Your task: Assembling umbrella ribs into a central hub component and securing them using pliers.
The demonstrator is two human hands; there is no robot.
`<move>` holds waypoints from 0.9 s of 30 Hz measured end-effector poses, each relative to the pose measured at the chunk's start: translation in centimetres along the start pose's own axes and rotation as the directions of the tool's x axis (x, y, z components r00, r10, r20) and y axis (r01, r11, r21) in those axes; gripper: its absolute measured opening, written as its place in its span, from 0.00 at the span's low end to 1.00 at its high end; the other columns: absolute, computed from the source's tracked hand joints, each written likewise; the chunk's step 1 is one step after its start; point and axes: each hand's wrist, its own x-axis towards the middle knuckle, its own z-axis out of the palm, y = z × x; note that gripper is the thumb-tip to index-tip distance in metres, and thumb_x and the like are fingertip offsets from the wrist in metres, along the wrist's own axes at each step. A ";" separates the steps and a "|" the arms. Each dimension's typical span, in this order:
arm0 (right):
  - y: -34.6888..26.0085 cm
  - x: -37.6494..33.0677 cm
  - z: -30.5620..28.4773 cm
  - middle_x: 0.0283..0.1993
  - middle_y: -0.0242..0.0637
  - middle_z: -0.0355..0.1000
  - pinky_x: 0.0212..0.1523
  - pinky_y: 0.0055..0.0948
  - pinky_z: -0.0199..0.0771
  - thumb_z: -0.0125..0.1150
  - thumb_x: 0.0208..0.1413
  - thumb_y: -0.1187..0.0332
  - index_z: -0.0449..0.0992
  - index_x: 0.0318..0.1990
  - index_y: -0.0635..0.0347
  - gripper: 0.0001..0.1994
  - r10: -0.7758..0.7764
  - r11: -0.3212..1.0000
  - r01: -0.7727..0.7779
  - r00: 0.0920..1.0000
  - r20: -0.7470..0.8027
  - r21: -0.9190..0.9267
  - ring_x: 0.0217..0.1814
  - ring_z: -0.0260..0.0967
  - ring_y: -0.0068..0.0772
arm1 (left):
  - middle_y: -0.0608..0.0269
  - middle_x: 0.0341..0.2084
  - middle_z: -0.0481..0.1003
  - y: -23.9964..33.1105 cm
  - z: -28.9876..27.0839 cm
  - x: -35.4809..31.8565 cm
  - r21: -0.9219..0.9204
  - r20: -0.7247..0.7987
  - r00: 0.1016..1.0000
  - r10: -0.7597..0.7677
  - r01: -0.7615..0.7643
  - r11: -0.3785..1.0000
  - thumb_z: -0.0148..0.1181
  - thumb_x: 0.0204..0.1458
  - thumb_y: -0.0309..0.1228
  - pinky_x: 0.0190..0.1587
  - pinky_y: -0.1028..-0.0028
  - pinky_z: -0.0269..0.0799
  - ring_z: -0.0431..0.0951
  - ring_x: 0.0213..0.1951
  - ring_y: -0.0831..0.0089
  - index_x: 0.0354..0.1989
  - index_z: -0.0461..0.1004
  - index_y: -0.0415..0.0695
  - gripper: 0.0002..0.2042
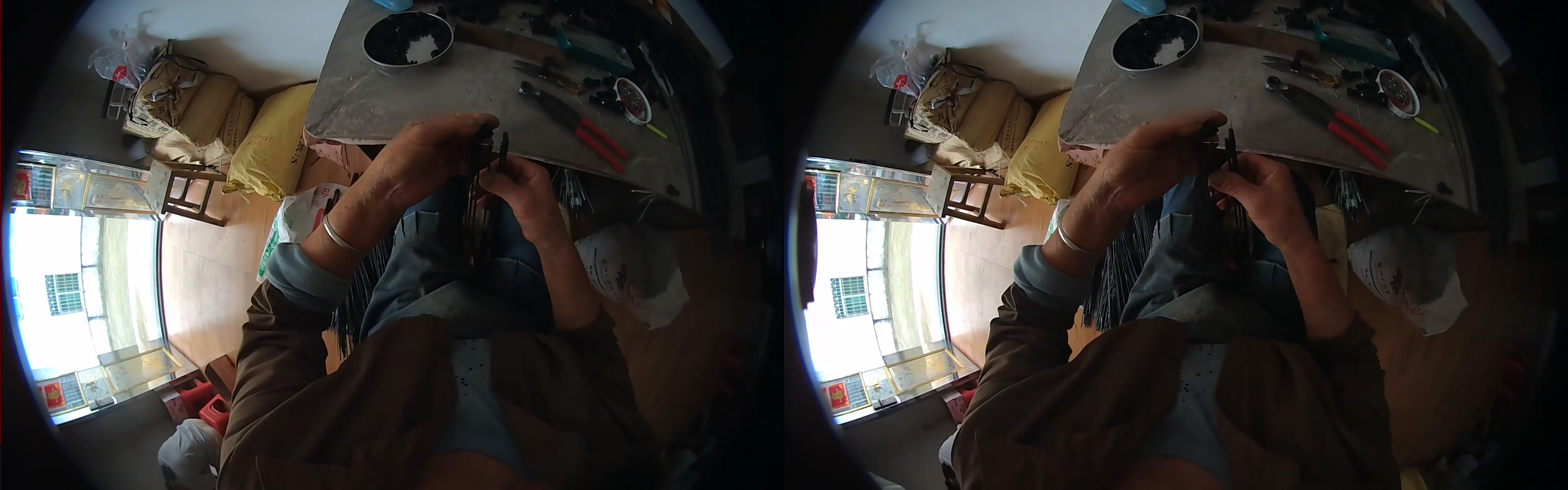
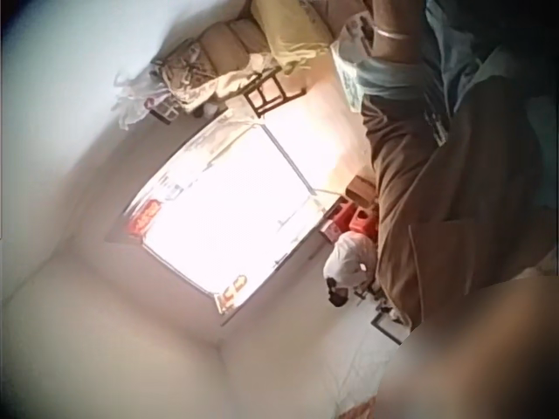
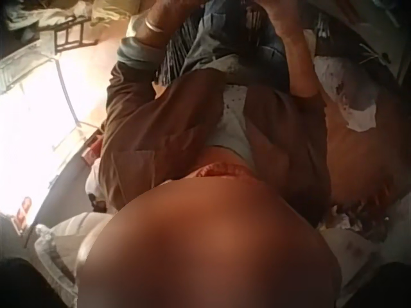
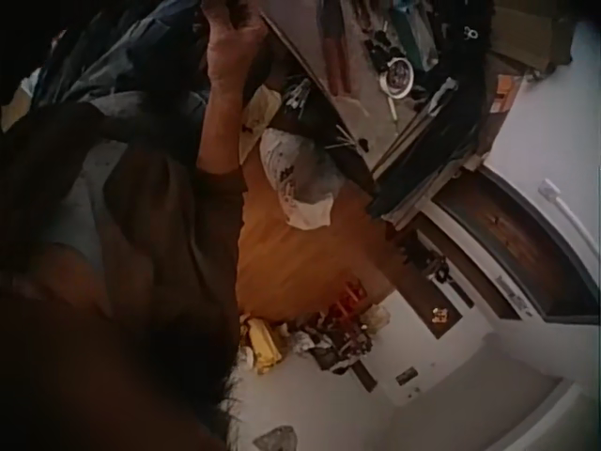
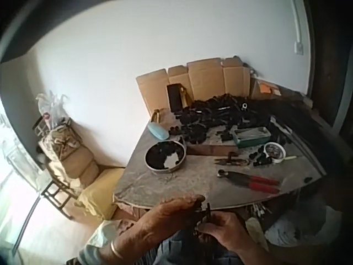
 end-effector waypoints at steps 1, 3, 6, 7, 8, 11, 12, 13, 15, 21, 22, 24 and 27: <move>0.0 0.0 0.0 0.31 0.34 0.75 0.33 0.22 0.72 0.64 0.54 0.69 0.75 0.36 0.64 0.08 0.001 1.000 -0.001 1.000 0.005 -0.008 0.31 0.71 0.22 | 0.63 0.34 0.76 -0.1 0.0 -0.1 -0.019 -0.021 1.000 0.003 -0.004 1.000 0.55 0.57 0.33 0.43 0.73 0.71 0.76 0.36 0.75 0.47 0.74 0.37 0.14; 0.1 0.1 0.1 0.31 0.34 0.75 0.33 0.22 0.72 0.64 0.54 0.69 0.75 0.36 0.64 0.08 0.005 1.000 -0.004 1.000 0.011 -0.020 0.31 0.71 0.22 | 0.62 0.34 0.76 -0.2 0.1 -0.3 -0.042 -0.040 0.999 0.008 -0.010 0.999 0.55 0.56 0.33 0.43 0.73 0.71 0.76 0.36 0.74 0.46 0.75 0.37 0.14; 0.0 0.2 0.3 0.30 0.34 0.75 0.33 0.22 0.72 0.65 0.54 0.68 0.75 0.36 0.64 0.08 0.021 0.999 -0.020 1.000 0.006 -0.028 0.31 0.71 0.22 | 0.62 0.34 0.76 -0.2 -0.2 -0.5 -0.060 -0.064 0.998 0.011 -0.015 0.998 0.57 0.56 0.33 0.42 0.73 0.72 0.76 0.35 0.74 0.44 0.75 0.37 0.13; 0.1 0.2 0.4 0.30 0.34 0.75 0.33 0.22 0.72 0.65 0.54 0.68 0.75 0.36 0.64 0.08 0.023 0.999 -0.023 1.000 -0.001 -0.036 0.31 0.71 0.21 | 0.62 0.34 0.76 -0.3 -0.6 -0.4 -0.067 -0.045 0.999 0.013 -0.016 0.998 0.57 0.56 0.33 0.42 0.73 0.72 0.76 0.35 0.74 0.43 0.74 0.38 0.12; 0.1 0.2 0.5 0.30 0.34 0.75 0.33 0.22 0.72 0.65 0.54 0.68 0.75 0.35 0.64 0.08 0.026 0.999 -0.026 1.000 -0.007 -0.044 0.31 0.71 0.21 | 0.61 0.33 0.76 -0.4 -0.9 -0.4 -0.074 -0.027 1.000 0.015 -0.017 0.997 0.57 0.56 0.33 0.41 0.73 0.72 0.76 0.35 0.74 0.41 0.74 0.38 0.11; 0.3 0.3 0.3 0.30 0.33 0.75 0.34 0.21 0.73 0.65 0.54 0.68 0.76 0.36 0.64 0.08 0.015 0.999 -0.016 1.000 -0.017 -0.032 0.31 0.72 0.21 | 0.62 0.32 0.76 -0.4 -0.4 -0.3 -0.090 -0.061 0.998 0.012 -0.017 0.996 0.57 0.56 0.33 0.40 0.73 0.72 0.76 0.34 0.74 0.38 0.74 0.39 0.10; 0.3 0.3 0.4 0.30 0.33 0.75 0.34 0.21 0.73 0.65 0.54 0.68 0.76 0.36 0.64 0.08 0.016 0.999 -0.016 1.000 -0.016 -0.038 0.31 0.72 0.21 | 0.62 0.32 0.76 -0.4 -0.7 -0.3 -0.094 -0.059 0.998 0.016 -0.022 0.995 0.57 0.56 0.33 0.40 0.73 0.72 0.76 0.34 0.74 0.38 0.74 0.39 0.10; 0.2 0.3 0.5 0.30 0.33 0.75 0.34 0.21 0.73 0.64 0.54 0.69 0.76 0.36 0.64 0.08 0.015 0.999 -0.016 1.000 -0.014 -0.046 0.31 0.72 0.21 | 0.62 0.35 0.76 -0.4 -1.2 -0.3 -0.087 -0.013 1.000 0.007 -0.008 0.996 0.57 0.56 0.33 0.45 0.72 0.70 0.76 0.38 0.73 0.41 0.74 0.40 0.10; 0.2 0.4 0.5 0.30 0.33 0.75 0.34 0.21 0.73 0.64 0.54 0.69 0.76 0.36 0.63 0.08 0.014 0.998 -0.015 1.000 -0.012 -0.053 0.31 0.72 0.21 | 0.62 0.38 0.76 -0.5 -1.5 -0.3 -0.079 0.033 0.999 -0.001 0.004 0.997 0.57 0.55 0.33 0.49 0.70 0.67 0.75 0.41 0.72 0.43 0.74 0.41 0.11; 0.4 0.4 0.4 0.30 0.32 0.75 0.34 0.21 0.73 0.64 0.54 0.69 0.76 0.36 0.63 0.07 0.020 0.999 -0.020 1.000 -0.013 -0.038 0.31 0.72 0.21 | 0.63 0.36 0.77 -0.5 -1.4 -0.3 -0.081 0.005 1.000 -0.020 0.020 0.996 0.58 0.55 0.33 0.48 0.70 0.68 0.75 0.40 0.72 0.41 0.74 0.42 0.10; 0.4 0.3 0.4 0.30 0.32 0.75 0.34 0.21 0.73 0.64 0.54 0.69 0.76 0.36 0.63 0.07 0.015 0.999 -0.016 1.000 -0.009 -0.039 0.31 0.72 0.21 | 0.63 0.35 0.77 -0.5 -1.5 -0.3 -0.087 0.017 1.000 -0.019 0.021 0.996 0.58 0.55 0.34 0.47 0.70 0.68 0.75 0.39 0.72 0.40 0.74 0.42 0.09; 0.3 0.3 0.5 0.30 0.32 0.75 0.34 0.21 0.73 0.64 0.54 0.69 0.76 0.36 0.64 0.07 0.011 0.999 -0.011 1.000 -0.001 -0.042 0.31 0.72 0.21 | 0.64 0.34 0.77 -0.6 -1.6 -0.3 -0.093 0.027 1.000 -0.015 0.017 0.996 0.58 0.55 0.34 0.47 0.70 0.68 0.75 0.39 0.72 0.39 0.74 0.43 0.09; 0.1 0.2 0.7 0.30 0.32 0.75 0.34 0.21 0.73 0.64 0.54 0.70 0.76 0.36 0.64 0.07 0.018 0.998 -0.019 1.000 -0.015 -0.059 0.31 0.72 0.21 | 0.65 0.33 0.77 -0.7 -1.6 -0.1 -0.098 0.020 1.000 -0.015 0.017 0.995 0.58 0.55 0.35 0.46 0.70 0.68 0.75 0.38 0.73 0.37 0.74 0.44 0.08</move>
